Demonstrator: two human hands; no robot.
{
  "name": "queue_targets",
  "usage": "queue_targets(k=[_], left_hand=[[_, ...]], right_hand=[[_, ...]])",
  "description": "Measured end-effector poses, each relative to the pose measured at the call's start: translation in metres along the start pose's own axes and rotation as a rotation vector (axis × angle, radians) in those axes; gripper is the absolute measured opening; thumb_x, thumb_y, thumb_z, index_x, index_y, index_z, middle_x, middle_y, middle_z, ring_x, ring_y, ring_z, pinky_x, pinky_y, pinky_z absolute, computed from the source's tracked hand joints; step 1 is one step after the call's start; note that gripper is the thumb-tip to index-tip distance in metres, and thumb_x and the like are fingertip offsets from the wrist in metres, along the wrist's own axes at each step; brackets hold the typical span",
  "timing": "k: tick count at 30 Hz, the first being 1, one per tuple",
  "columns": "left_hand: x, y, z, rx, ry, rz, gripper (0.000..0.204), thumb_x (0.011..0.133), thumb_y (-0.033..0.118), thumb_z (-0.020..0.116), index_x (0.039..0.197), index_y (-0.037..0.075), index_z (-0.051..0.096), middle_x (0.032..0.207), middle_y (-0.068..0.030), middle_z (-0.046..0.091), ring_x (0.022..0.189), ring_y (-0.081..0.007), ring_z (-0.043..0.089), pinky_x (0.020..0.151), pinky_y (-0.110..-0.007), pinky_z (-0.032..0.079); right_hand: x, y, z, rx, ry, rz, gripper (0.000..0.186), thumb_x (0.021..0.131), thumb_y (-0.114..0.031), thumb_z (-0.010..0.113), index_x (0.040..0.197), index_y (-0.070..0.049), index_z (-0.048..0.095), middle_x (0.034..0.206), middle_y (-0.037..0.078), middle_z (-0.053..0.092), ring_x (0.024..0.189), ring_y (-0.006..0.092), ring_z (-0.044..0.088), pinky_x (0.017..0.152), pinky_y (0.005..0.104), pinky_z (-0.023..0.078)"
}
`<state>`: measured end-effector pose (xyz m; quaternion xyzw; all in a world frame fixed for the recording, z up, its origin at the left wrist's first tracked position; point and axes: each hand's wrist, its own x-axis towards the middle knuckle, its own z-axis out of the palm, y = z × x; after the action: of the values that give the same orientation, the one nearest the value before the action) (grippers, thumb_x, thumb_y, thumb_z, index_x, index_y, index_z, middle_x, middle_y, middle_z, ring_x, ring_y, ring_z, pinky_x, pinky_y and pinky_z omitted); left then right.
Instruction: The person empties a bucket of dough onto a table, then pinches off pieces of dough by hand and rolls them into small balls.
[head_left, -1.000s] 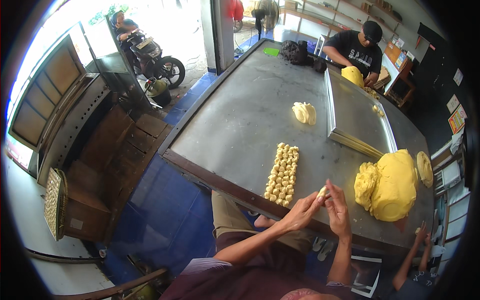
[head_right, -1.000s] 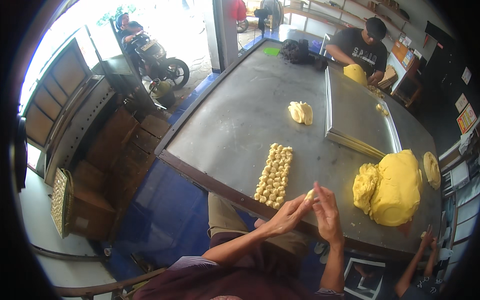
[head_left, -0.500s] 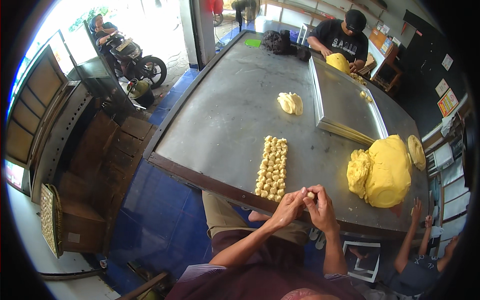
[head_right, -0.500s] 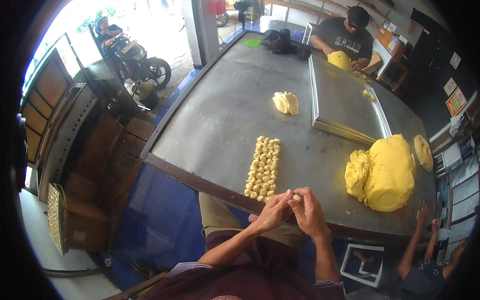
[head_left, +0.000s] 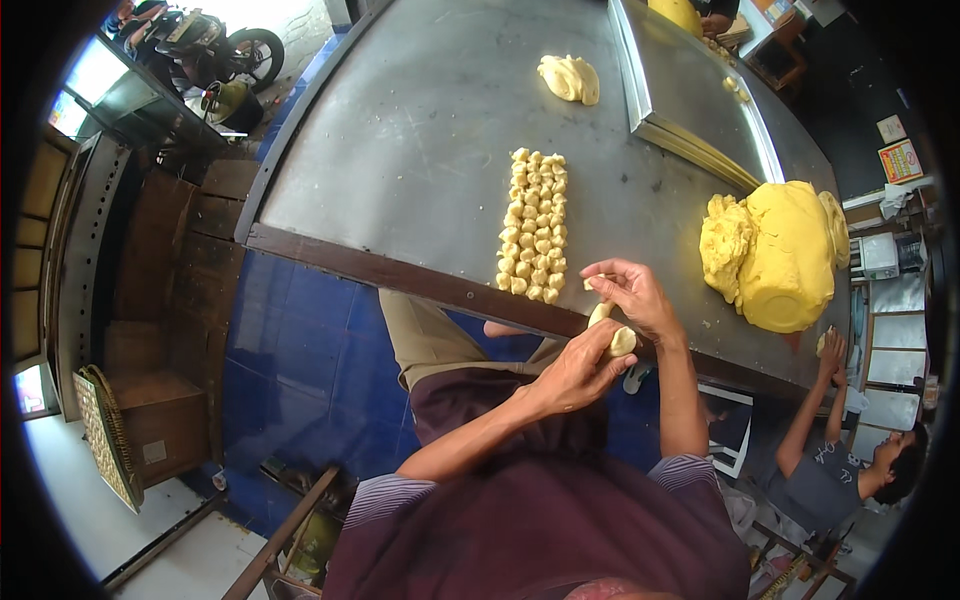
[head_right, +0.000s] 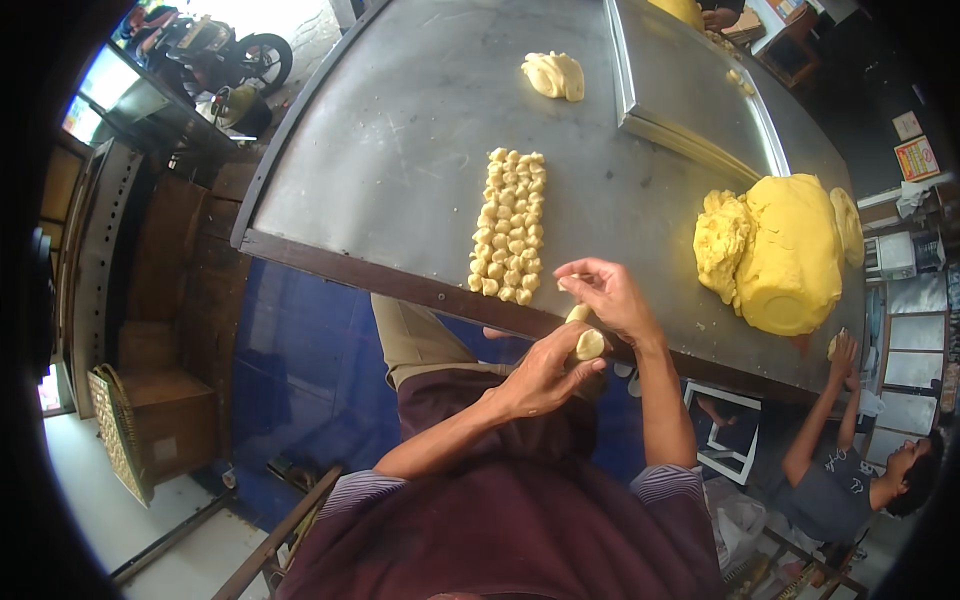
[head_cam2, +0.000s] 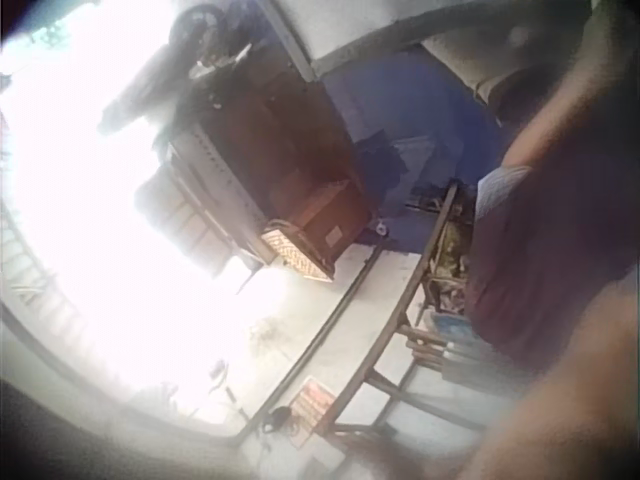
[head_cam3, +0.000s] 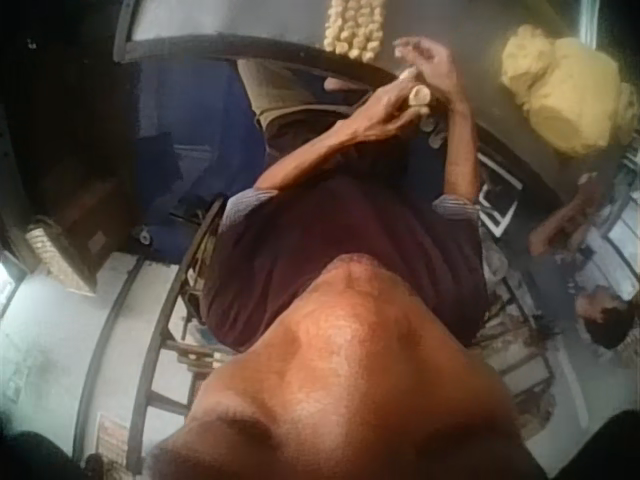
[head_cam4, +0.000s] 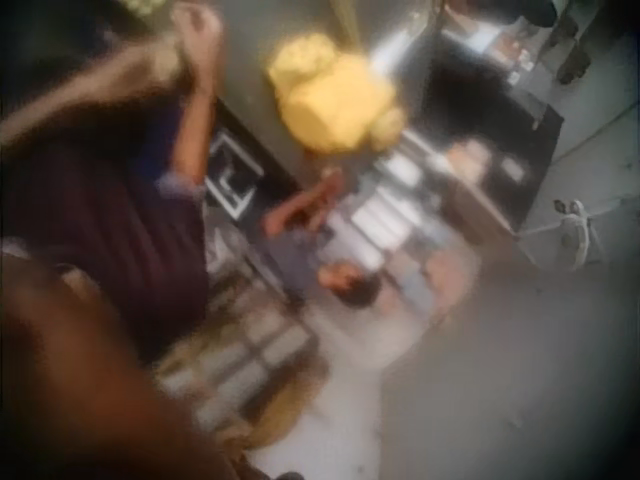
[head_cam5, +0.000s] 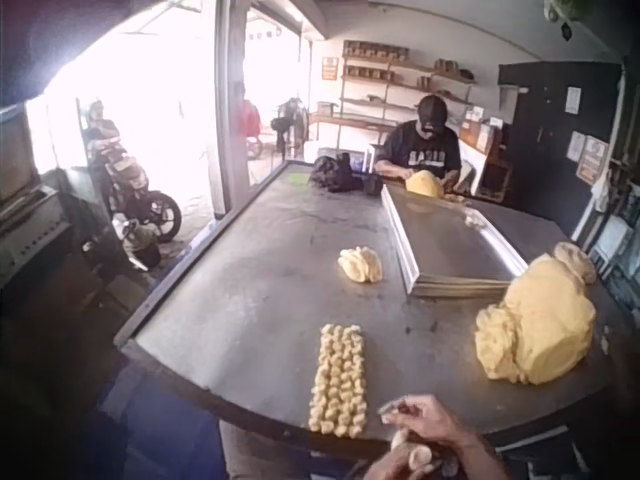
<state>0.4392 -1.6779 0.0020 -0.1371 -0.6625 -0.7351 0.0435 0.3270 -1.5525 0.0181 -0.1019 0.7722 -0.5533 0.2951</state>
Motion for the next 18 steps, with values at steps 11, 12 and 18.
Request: queue_targets(k=[11, 12, 18], left_hand=[[-0.011, 0.006, 0.014, -0.244, 0.080, 0.050, 0.047, 0.104, 0.038, 0.031, 0.093, 0.002, 0.059, 0.070, -0.0055, 0.054, 0.057, -0.0168, 0.049, 0.057, -0.031, 0.040], [-0.010, 0.008, 0.012, -0.316, 0.161, 0.003, 0.047, 0.104, 0.037, 0.029, 0.095, 0.002, 0.059, 0.070, -0.0043, 0.054, 0.057, -0.0144, 0.048, 0.056, -0.029, 0.040], [0.022, 0.012, 0.000, -0.320, 0.394, -0.192, 0.025, 0.104, 0.022, 0.039, 0.104, 0.000, 0.052, 0.069, -0.0034, 0.046, 0.059, -0.0096, 0.042, 0.052, -0.028, 0.037]], right_hand=[[0.001, -0.009, 0.031, -0.466, 0.111, -0.258, 0.013, 0.087, -0.011, 0.070, 0.096, -0.002, 0.072, 0.082, 0.003, 0.062, 0.069, 0.0089, 0.053, 0.061, 0.0257, 0.044], [-0.002, -0.012, 0.026, -0.411, 0.163, -0.275, 0.016, 0.088, -0.013, 0.068, 0.100, -0.003, 0.072, 0.083, 0.005, 0.062, 0.071, 0.0101, 0.055, 0.063, 0.0260, 0.046], [-0.043, -0.034, 0.012, -0.337, 0.213, -0.450, 0.029, 0.095, -0.017, 0.061, 0.120, -0.004, 0.064, 0.083, 0.006, 0.058, 0.072, 0.0136, 0.055, 0.064, 0.0259, 0.046]])
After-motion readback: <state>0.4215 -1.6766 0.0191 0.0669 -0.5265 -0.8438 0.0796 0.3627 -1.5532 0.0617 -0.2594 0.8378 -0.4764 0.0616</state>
